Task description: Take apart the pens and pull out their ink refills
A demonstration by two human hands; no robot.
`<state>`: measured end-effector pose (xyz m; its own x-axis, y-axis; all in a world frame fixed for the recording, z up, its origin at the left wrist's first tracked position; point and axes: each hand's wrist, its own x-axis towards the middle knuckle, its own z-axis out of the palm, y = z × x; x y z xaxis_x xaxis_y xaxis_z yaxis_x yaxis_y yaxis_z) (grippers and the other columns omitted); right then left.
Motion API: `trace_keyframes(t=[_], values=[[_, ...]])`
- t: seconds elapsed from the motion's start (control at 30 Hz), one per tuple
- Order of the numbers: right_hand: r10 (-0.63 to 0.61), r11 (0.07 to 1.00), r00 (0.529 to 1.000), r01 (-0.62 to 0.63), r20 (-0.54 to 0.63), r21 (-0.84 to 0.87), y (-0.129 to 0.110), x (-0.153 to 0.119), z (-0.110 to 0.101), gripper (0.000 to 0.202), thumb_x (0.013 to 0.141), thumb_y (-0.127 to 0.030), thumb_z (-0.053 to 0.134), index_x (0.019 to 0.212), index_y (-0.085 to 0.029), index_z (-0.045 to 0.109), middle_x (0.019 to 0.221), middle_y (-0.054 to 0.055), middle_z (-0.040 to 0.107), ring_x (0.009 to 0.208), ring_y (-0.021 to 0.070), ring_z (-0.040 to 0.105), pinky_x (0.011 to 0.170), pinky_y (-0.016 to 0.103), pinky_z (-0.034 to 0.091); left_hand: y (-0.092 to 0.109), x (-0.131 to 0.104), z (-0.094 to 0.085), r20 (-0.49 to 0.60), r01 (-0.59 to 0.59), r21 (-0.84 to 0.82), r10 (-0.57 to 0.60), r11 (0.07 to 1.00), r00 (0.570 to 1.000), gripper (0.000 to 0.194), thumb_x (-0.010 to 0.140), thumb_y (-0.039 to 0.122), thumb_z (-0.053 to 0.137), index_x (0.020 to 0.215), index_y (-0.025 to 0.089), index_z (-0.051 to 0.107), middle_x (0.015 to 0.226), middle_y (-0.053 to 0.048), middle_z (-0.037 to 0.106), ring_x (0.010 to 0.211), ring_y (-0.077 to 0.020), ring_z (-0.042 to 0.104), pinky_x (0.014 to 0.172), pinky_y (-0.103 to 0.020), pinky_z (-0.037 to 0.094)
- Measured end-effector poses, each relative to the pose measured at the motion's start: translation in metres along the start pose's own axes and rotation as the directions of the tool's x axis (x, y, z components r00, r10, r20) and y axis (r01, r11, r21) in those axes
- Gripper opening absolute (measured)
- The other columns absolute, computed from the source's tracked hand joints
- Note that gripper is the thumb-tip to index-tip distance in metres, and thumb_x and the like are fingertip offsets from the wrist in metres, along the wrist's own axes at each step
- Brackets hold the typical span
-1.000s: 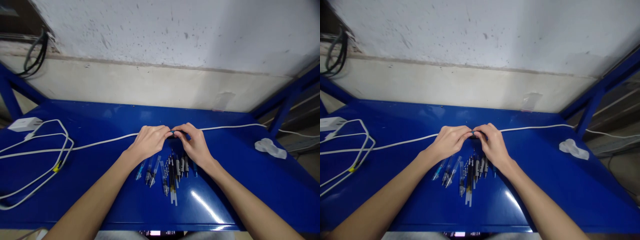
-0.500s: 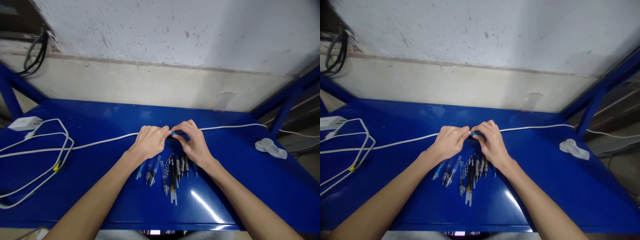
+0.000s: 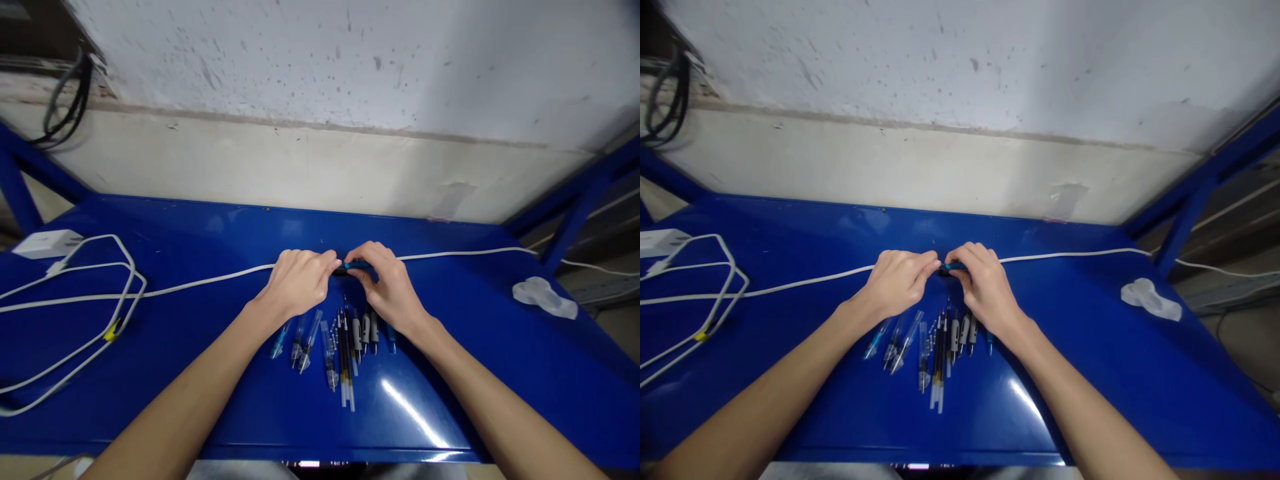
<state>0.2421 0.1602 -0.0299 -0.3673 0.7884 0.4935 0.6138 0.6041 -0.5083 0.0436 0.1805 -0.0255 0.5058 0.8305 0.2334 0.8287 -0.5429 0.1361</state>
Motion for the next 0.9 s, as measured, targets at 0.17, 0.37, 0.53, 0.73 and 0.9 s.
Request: trace_keyframes(t=[0.17,0.37,0.53,0.73,0.9], values=[[0.008,0.973,0.99,0.024,0.14,-0.228,0.001,0.001,-0.003,0.038,0.099,-0.003,0.041,0.125,-0.019,0.062,0.101,0.007,0.07,0.093,0.0246,0.055,0.079,0.038,0.038,-0.003,-0.001,0.004,-0.106,-0.026,-0.05,0.021,0.998,0.994,0.033,0.104,0.039,0.043,0.091,0.022,0.069,0.07,-0.002,0.07,0.06,-0.0188,0.063,0.055,-0.03,0.02],[-0.06,0.96,0.994,0.083,0.092,-0.268,0.004,0.003,-0.007,0.043,0.095,0.002,0.04,0.124,-0.018,0.065,0.112,0.01,0.07,0.107,0.0275,0.054,0.093,0.041,0.042,-0.003,-0.002,0.008,-0.21,-0.055,-0.087,0.036,0.995,0.977,0.03,0.105,0.04,0.046,0.101,0.025,0.072,0.081,0.0,0.075,0.07,-0.0173,0.068,0.055,-0.029,0.026],[-0.069,0.967,0.994,0.087,0.083,-0.241,0.001,0.002,-0.007,0.042,0.099,-0.003,0.037,0.13,-0.02,0.06,0.108,0.01,0.067,0.098,0.0255,0.059,0.085,0.038,0.045,-0.003,-0.002,0.01,-0.305,-0.087,-0.06,0.064,0.994,0.95,0.029,0.106,0.035,0.046,0.098,0.024,0.072,0.079,0.001,0.072,0.071,-0.0163,0.066,0.056,-0.03,0.028],[-0.067,0.96,0.992,0.093,0.102,-0.266,-0.001,0.001,-0.002,0.025,0.107,-0.024,0.041,0.12,-0.017,0.062,0.102,0.01,0.066,0.092,0.024,0.059,0.081,0.036,0.043,-0.004,0.002,0.01,-0.356,-0.154,-0.002,0.143,0.988,0.923,0.028,0.104,0.027,0.049,0.087,0.019,0.069,0.079,-0.002,0.068,0.076,-0.0187,0.058,0.066,-0.033,0.037],[-0.045,0.942,0.999,0.053,0.029,-0.332,0.003,0.002,-0.003,0.02,0.106,-0.022,0.043,0.108,-0.018,0.062,0.096,0.009,0.067,0.089,0.0235,0.056,0.077,0.035,0.038,-0.007,0.004,0.01,-0.389,-0.172,0.024,0.168,0.985,0.906,0.026,0.103,0.021,0.048,0.09,0.017,0.07,0.084,-0.004,0.068,0.08,-0.0202,0.055,0.069,-0.036,0.037]])
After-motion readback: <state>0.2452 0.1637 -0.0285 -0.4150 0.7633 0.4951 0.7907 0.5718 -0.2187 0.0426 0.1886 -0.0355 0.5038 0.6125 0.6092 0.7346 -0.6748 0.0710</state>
